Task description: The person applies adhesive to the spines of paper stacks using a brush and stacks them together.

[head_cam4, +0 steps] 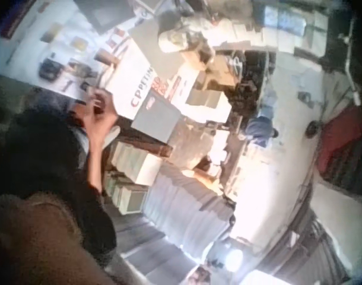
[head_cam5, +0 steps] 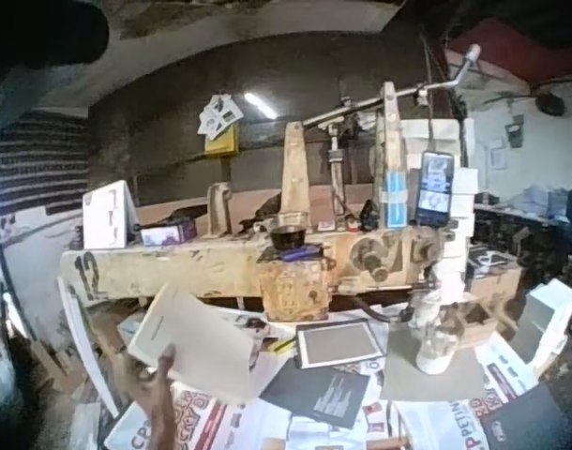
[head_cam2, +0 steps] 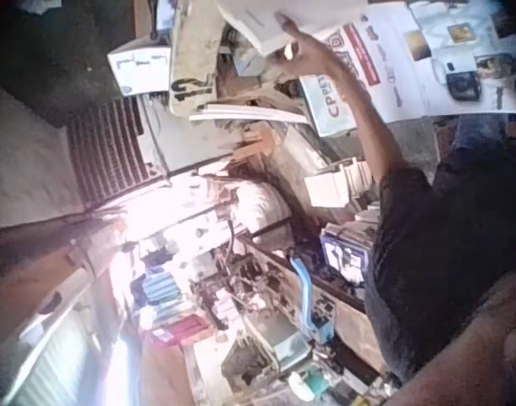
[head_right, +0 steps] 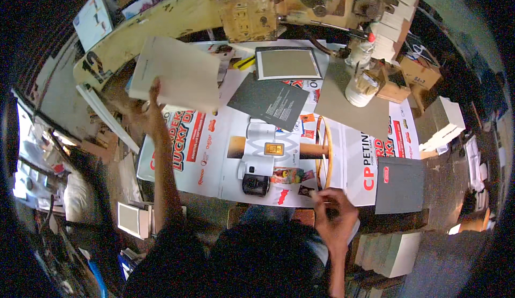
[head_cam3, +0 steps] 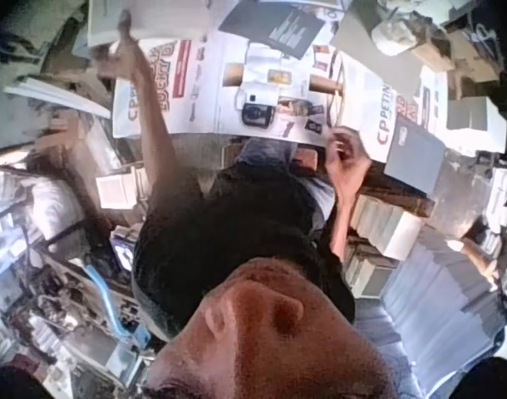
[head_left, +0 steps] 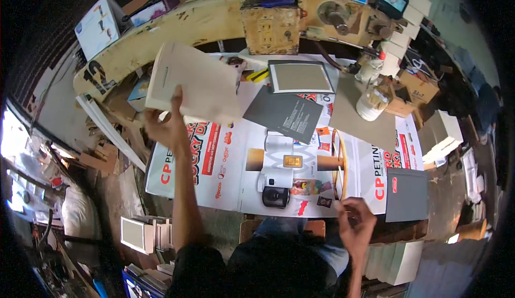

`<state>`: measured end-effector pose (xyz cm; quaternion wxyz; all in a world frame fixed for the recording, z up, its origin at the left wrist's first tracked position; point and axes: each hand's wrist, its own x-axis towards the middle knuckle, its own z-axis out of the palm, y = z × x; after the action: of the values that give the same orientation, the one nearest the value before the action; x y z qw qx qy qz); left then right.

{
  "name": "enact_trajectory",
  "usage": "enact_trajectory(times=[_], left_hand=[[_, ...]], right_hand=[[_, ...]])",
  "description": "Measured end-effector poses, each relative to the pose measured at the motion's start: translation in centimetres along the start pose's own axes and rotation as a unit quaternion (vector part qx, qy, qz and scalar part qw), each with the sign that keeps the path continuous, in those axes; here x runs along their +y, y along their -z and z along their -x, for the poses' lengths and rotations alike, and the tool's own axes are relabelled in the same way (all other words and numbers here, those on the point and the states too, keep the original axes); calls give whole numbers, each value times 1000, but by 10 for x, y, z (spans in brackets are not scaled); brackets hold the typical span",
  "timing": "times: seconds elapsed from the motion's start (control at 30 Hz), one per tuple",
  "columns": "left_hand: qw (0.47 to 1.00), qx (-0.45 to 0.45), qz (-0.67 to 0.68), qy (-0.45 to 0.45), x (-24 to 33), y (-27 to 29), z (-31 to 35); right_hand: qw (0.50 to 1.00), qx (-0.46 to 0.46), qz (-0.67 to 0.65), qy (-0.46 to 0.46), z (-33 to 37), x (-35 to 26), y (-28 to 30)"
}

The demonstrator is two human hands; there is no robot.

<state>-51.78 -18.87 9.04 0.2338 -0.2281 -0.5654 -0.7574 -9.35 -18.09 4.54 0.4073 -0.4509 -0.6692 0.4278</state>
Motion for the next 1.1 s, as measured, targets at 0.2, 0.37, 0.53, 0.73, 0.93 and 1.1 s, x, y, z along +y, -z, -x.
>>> enact_trajectory(times=[0.2, 0.37, 0.53, 0.73, 0.93, 1.1], left_hand=[[917, -288, 182, 206, 48, 53, 24], [806, -540, 104, 218, 98, 51, 70], [768, -630, 49, 107, 132, 32, 59], [758, -589, 105, 257, 66, 64, 64], [767, -609, -21, 198, -2, 104, 158], [784, -599, -41, 159, -22, 95, 161]], right_hand=[[980, -146, -84, 106, -38, -18, -22], [901, -389, -159, -105, -55, -43, -32], [958, -265, -40, 99, -56, -40, -6], [965, -223, 130, 48, -62, -37, 7], [960, -174, 151, 157, -71, 18, -14], [958, -178, 190, 124, -61, 14, -7]])
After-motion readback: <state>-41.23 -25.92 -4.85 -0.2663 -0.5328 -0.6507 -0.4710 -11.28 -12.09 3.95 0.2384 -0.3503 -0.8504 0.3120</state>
